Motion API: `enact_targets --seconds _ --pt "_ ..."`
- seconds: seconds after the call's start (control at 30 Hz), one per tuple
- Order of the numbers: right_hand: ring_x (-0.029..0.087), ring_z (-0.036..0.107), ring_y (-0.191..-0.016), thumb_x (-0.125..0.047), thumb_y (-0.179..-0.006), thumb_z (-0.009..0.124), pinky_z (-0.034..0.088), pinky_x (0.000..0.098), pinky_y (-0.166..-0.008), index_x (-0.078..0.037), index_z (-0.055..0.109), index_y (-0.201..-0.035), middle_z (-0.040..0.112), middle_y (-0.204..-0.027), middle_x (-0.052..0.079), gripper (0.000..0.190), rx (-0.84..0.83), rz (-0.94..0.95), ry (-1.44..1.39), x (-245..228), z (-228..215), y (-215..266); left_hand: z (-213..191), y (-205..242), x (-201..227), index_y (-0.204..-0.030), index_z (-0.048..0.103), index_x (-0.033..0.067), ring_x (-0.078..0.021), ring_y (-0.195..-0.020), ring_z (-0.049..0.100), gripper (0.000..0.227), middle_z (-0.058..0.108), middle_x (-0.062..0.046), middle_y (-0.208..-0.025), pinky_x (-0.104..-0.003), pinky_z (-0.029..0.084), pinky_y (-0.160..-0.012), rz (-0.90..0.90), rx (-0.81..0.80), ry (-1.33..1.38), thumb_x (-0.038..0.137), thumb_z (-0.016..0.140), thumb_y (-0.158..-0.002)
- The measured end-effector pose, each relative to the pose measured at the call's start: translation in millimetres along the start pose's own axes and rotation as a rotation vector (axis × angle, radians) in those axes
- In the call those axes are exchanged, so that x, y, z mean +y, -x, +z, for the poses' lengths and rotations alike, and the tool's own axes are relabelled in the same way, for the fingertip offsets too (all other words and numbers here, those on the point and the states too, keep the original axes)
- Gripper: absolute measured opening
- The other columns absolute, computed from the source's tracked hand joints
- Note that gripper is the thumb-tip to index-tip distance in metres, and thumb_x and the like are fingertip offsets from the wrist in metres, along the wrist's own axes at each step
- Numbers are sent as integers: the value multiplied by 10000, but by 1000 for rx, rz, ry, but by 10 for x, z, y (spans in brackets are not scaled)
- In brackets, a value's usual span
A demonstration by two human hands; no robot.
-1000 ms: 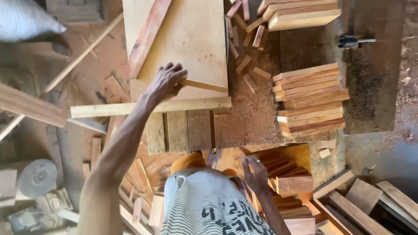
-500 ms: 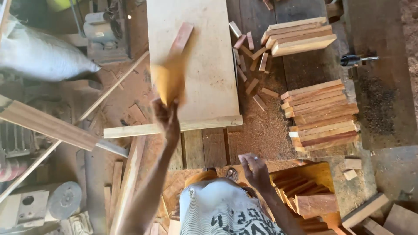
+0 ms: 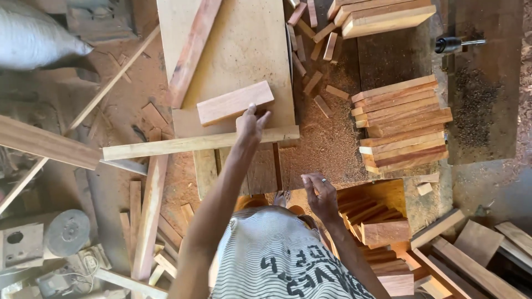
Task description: The recorder is sorting and stacking small rectangular wooden pieces on a workshop bench.
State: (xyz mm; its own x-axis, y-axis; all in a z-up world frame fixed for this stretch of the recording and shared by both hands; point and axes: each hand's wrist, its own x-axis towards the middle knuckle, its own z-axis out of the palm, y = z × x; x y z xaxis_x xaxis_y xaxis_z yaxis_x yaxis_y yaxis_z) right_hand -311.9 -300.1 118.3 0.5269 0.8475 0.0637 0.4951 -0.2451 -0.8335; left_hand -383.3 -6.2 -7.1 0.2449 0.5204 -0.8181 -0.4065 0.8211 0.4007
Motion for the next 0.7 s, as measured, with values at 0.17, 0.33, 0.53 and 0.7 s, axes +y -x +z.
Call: enact_targets --seconds 0.17,0.33,0.53,0.7 --pt "276 753 -899 -137 -1015 616 597 357 -767 -22 729 -1042 757 -990 135 163 3 36 40 38 -30 3 67 922 820 -1385 592 3 -409 -1261 628 687 607 -281 -1404 -557 514 -1009 557 -91 -1117 375 755 -831" --pt "276 748 -897 -147 -1017 617 597 369 -781 -31 734 -1042 762 -985 131 167 4 10 73 48 27 -5 -297 538 1424 -1473 533 213 -403 -1342 477 975 506 -193 -1481 -665 380 -1063 1179 -55 -2018 536 885 -624" --pt "265 759 -884 -165 -1019 616 604 361 -760 -35 729 -1042 766 -975 126 174 12 10 30 -58 -6 -19 -374 301 1681 -1435 622 363 -316 -1368 461 734 482 -52 -1563 -550 397 -1130 562 -418 -1966 553 778 -744" --pt "236 782 -848 -183 -1010 639 640 328 -710 -45 725 -1049 772 -977 125 167 -39 -6 -27 57 121 -106 -563 389 1101 -1430 619 370 -366 -1447 363 550 442 0 -1636 -618 316 -1145 865 -416 -2030 483 706 -899"
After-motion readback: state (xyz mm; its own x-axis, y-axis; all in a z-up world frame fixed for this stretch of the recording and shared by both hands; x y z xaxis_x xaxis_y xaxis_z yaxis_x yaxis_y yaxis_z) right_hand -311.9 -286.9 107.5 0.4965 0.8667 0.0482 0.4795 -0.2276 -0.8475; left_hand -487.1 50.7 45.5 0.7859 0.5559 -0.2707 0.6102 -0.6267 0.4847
